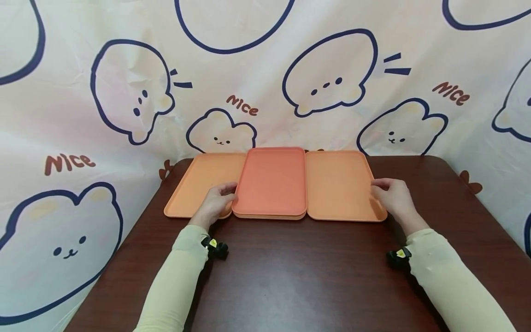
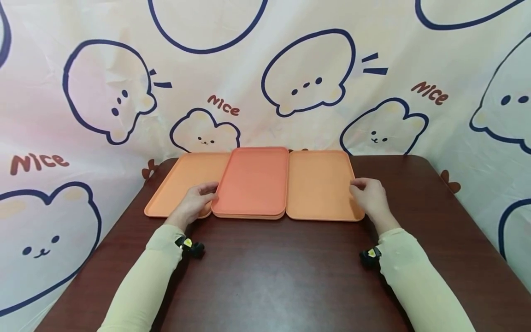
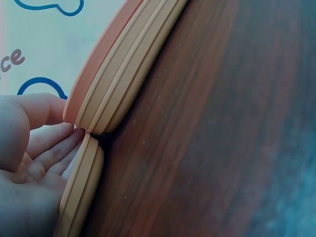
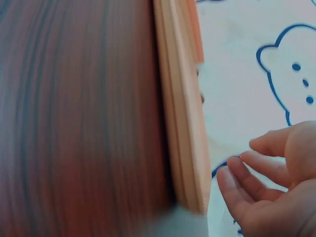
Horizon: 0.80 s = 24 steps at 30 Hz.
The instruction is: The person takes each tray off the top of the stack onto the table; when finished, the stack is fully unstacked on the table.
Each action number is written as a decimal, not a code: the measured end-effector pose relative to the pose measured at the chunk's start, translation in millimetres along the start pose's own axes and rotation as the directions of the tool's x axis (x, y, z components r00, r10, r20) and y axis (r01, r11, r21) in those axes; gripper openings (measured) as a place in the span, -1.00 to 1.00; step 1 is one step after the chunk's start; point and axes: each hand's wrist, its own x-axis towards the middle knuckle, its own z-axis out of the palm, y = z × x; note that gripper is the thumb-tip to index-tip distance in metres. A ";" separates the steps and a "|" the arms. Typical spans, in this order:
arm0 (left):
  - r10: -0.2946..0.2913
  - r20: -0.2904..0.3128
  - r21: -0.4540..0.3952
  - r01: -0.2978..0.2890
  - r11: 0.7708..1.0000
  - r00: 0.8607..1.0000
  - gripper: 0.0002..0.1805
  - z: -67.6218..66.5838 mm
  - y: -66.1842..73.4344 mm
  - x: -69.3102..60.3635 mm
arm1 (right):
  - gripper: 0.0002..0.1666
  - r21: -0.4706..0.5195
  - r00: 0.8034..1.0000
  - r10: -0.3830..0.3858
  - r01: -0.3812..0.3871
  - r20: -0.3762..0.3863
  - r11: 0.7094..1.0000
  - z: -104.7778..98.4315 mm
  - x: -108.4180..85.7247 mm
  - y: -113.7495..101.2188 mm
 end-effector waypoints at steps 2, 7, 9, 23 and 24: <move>-0.002 -0.004 -0.001 0.002 1.000 1.000 -0.35 0.0 -0.3 -0.4 | -0.48 0.021 0.999 -0.040 0.040 0.017 0.999 7.8 -0.7 -7.5; 0.001 -0.015 -0.007 -0.001 1.000 1.000 -0.36 0.8 -0.2 -0.9 | -0.52 0.115 0.991 -0.103 0.093 0.089 0.989 29.1 -1.4 -28.4; 0.000 -0.016 -0.006 0.000 1.000 1.000 -0.36 0.8 -0.4 -1.0 | -0.51 0.179 0.986 -0.117 0.095 0.119 0.979 37.8 -0.6 -35.2; 0.007 -0.017 -0.015 -0.007 1.000 1.000 -0.36 1.0 -3.2 -1.6 | -0.45 0.378 0.969 -0.086 -0.008 0.232 0.926 96.8 9.6 -66.3; 0.006 -0.016 -0.017 -0.006 1.000 1.000 -0.36 1.0 -3.3 -1.5 | -0.44 0.383 0.968 -0.080 -0.018 0.237 0.923 100.7 10.0 -68.9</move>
